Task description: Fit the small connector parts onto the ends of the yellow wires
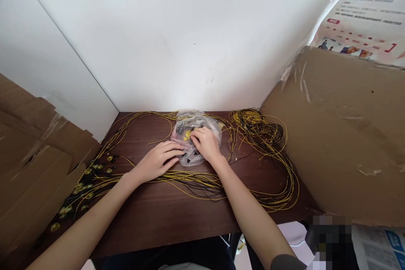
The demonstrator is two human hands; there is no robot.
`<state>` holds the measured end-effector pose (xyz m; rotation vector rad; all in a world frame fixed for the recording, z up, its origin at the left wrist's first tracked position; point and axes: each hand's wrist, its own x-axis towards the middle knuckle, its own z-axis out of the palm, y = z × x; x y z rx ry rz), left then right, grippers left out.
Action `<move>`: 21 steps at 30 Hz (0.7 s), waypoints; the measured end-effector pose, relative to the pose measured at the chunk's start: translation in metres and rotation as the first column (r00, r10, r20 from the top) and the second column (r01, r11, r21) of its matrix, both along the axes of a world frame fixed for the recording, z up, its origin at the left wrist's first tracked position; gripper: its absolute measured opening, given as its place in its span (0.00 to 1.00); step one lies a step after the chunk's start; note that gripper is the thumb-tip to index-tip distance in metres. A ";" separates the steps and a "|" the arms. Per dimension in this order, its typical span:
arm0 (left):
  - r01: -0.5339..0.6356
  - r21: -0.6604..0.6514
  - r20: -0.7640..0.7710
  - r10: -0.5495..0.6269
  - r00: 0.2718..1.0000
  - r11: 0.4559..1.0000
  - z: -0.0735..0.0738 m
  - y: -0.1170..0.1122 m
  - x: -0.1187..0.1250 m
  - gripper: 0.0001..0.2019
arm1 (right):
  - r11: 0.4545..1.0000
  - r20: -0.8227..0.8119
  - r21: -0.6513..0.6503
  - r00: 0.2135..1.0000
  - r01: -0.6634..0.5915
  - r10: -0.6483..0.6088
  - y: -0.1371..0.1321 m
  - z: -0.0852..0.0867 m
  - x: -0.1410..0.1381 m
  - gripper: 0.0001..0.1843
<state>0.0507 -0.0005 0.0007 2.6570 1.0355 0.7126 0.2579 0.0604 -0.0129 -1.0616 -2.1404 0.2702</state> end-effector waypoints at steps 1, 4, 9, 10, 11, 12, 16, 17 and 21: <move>-0.002 -0.003 -0.002 0.002 1.000 1.000 0.000 0.000 0.000 0.12 | 1.000 0.026 -0.009 1.000 0.012 -0.012 0.000 -0.001 -0.001 0.10; -0.005 -0.011 -0.001 0.005 1.000 1.000 0.001 0.000 0.000 0.12 | 0.995 0.070 -0.043 0.994 0.090 -0.087 0.000 -0.003 -0.002 0.10; -0.011 -0.006 0.008 0.011 1.000 1.000 0.000 0.002 -0.001 0.12 | 0.981 0.079 -0.102 0.984 0.167 -0.160 0.001 -0.004 -0.002 0.10; -0.010 -0.003 0.008 0.010 1.000 1.000 -0.001 0.002 -0.001 0.12 | 0.978 0.070 -0.112 0.983 0.175 -0.168 0.001 -0.004 -0.003 0.10; -0.007 0.000 0.008 0.007 1.000 1.000 -0.001 0.002 0.000 0.11 | 0.976 0.061 -0.119 0.982 0.183 -0.177 0.000 -0.005 -0.004 0.10; -0.005 0.002 0.008 0.004 1.000 1.000 -0.001 0.003 0.000 0.12 | 0.974 0.052 -0.122 0.982 0.189 -0.184 0.000 -0.005 -0.005 0.10; 0.000 0.009 0.001 0.000 1.000 1.000 -0.001 0.002 0.000 0.12 | 0.974 -0.008 -0.124 0.982 0.187 -0.190 -0.001 -0.005 -0.006 0.09; -0.001 0.012 -0.002 0.001 1.000 1.000 -0.001 0.002 0.000 0.12 | 0.975 -0.033 -0.127 0.982 0.181 -0.187 -0.002 -0.005 -0.005 0.09; -0.001 0.035 0.006 0.001 1.000 0.999 0.000 0.002 -0.003 0.12 | 0.984 -0.100 -0.137 0.987 0.112 -0.126 -0.003 -0.003 -0.003 0.09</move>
